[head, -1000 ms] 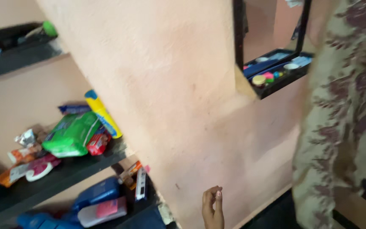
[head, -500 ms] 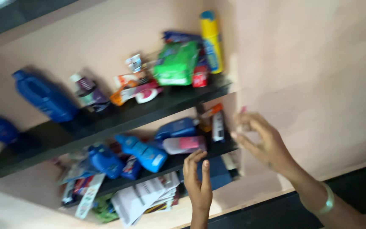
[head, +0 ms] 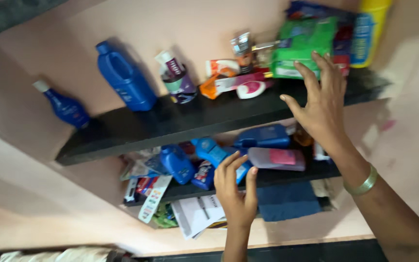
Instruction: The person repeatedly picks up various household items from a wall shelf, including bottles, boxes, and tubes, and places them onto a nearby wooden table. The person continues this process, moving items one or two at a time from the shelf to the table.
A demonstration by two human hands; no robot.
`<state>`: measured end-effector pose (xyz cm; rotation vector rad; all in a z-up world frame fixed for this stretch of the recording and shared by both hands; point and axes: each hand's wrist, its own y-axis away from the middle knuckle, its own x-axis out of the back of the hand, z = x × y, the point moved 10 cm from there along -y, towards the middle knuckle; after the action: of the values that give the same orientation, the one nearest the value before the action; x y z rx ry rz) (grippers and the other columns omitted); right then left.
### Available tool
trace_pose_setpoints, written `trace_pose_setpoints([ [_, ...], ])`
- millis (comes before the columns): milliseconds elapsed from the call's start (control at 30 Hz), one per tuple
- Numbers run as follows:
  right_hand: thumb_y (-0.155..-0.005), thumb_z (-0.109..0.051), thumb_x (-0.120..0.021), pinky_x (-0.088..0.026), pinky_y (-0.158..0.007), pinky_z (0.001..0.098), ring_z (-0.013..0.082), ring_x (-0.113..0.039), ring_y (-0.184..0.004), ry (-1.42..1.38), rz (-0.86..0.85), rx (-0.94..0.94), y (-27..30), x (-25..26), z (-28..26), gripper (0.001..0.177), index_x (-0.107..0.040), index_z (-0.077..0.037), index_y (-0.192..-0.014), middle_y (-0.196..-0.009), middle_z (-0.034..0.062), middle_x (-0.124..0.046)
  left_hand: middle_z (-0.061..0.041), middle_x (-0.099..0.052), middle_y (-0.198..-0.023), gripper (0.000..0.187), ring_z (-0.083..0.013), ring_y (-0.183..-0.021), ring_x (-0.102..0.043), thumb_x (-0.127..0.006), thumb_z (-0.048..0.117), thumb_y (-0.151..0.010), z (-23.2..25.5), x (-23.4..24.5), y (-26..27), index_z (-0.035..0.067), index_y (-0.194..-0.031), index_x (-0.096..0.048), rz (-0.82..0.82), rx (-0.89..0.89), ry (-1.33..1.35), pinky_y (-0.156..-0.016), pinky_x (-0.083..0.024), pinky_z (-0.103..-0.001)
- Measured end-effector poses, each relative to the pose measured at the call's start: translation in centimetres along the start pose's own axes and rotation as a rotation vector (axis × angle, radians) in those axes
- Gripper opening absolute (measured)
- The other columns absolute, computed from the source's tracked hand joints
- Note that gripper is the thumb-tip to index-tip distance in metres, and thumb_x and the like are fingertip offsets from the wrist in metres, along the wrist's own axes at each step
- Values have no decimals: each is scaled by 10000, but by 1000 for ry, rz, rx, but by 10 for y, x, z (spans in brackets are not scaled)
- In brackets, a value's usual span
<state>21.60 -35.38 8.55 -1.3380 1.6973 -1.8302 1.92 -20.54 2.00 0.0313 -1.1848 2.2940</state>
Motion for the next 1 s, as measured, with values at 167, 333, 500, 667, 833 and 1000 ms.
trace_pose_setpoints([
  [167, -877, -328, -841, -410, -1171, 535, 367, -461, -1441, -159, -94, 10, -12, -59, -29, 528, -668, -116, -1328, -1486, 145, -543, -142, -666, -1275, 305, -353, -1216, -605, -756, 251, -930, -16, -1, -43, 64, -1164, -695, 15, -127, -127, -1087, -424, -488],
  [333, -813, -501, -793, -454, -1049, 516, 400, -543, -1287, -232, -261, 0, -30, -118, -32, 658, -655, -67, -1287, -1400, 193, -580, -165, -635, -1280, 433, -374, -1244, -588, -739, 377, -931, -52, -22, -110, 50, -1207, -673, 3, -259, -318, -1139, -383, -572],
  [500, -809, -620, -684, -450, -1013, 533, 373, -534, -1295, 23, -396, 143, -35, -144, -39, 798, -619, -87, -1400, -1441, 186, -579, -210, -616, -1377, 534, -411, -1300, -555, -631, 452, -985, -102, -38, -138, 22, -1301, -652, -15, -193, -558, -1149, -364, -587],
  [667, -809, -643, -649, -443, -1029, 537, 327, -543, -1318, 143, -475, 79, -35, -152, -40, 769, -642, -110, -1363, -1394, 119, -630, -273, -569, -1441, 593, -425, -1359, -523, -617, 431, -986, -117, -43, -134, -18, -1374, -601, -83, -118, -544, -1164, -351, -611],
  [833, -719, -734, -693, -480, -996, 526, 306, -627, -1161, 432, -545, -39, -35, -153, -34, 846, -685, -148, -1330, -1176, 129, -686, -315, -474, -1496, 748, -465, -1406, -466, -700, 431, -899, -117, -47, -151, -62, -1426, -506, -158, -152, -384, -1103, -375, -626],
  [1000, -744, -630, -751, -540, -892, 488, 348, -657, -1127, 171, -480, -63, -35, -142, -37, 768, -696, -116, -1312, -1204, 153, -694, -299, -491, -1461, 712, -466, -1350, -498, -746, 384, -826, -127, -81, -194, -3, -1385, -537, -198, -225, -438, -992, -478, -553],
])
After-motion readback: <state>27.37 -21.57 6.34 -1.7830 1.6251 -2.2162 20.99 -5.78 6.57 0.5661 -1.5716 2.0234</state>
